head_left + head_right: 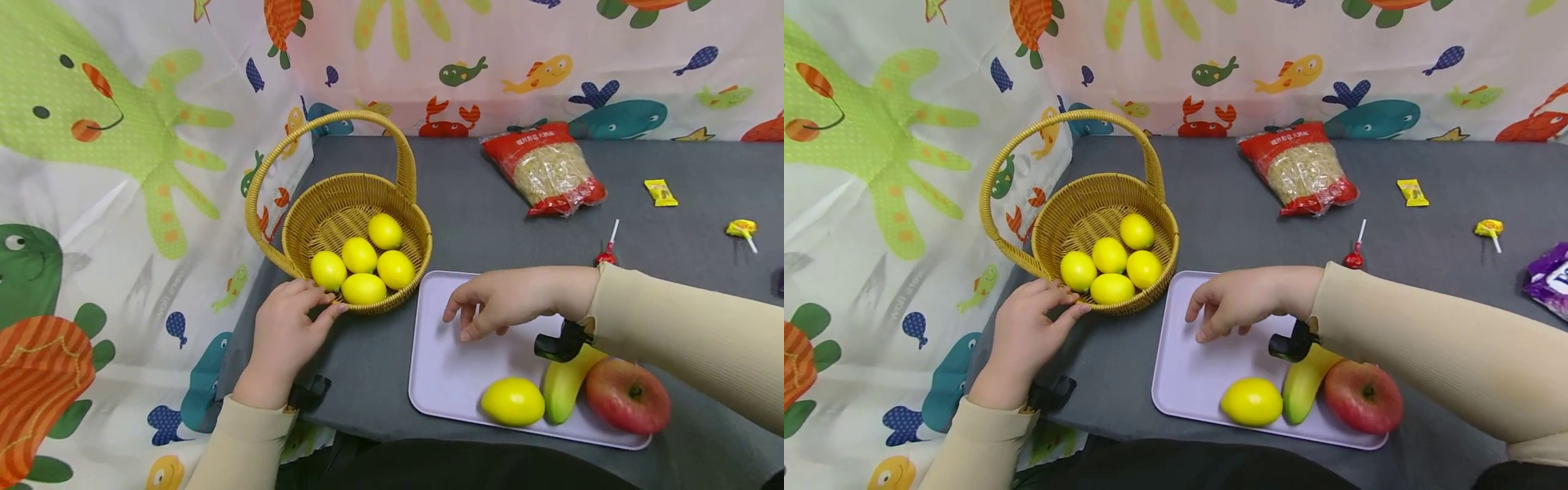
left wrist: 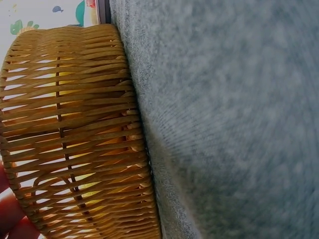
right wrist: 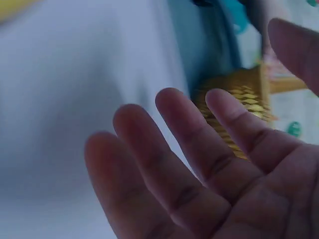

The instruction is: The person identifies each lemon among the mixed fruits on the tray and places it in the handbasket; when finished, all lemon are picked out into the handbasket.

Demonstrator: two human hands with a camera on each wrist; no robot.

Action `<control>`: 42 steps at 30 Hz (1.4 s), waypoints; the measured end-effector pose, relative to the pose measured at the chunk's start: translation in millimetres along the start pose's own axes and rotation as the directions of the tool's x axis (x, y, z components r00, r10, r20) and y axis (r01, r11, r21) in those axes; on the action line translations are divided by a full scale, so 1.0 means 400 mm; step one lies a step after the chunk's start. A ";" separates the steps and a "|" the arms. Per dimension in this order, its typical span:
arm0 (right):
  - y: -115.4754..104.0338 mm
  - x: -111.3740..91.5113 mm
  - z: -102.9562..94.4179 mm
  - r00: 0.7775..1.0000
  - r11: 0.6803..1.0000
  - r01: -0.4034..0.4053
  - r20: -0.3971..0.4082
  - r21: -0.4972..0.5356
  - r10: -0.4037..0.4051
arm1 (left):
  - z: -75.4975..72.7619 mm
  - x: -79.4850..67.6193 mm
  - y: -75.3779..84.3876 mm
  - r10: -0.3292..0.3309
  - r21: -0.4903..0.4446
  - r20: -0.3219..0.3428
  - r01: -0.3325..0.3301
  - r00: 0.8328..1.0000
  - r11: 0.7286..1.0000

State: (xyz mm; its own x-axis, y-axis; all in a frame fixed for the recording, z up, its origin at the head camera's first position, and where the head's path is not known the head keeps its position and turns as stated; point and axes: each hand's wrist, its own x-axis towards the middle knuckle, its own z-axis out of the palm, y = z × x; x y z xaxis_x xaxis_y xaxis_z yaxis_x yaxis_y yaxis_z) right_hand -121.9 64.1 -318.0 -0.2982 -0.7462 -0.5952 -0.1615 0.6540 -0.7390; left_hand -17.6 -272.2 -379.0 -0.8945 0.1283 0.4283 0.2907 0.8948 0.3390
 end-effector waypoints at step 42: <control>-0.138 0.018 -0.074 0.986 0.980 0.140 -0.070 -0.142 -0.151 | -0.006 0.002 0.003 0.024 0.009 -0.015 -0.023 1.000 1.000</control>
State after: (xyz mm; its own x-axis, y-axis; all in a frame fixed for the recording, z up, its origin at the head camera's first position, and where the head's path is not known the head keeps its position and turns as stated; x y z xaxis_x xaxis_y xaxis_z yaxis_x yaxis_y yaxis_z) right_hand -143.1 26.4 -272.0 -0.3359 -0.8258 -0.4530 -0.3333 0.5540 -0.7628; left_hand -17.2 -272.1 -376.3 -0.8820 0.1428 0.4491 0.3085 0.8953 0.3213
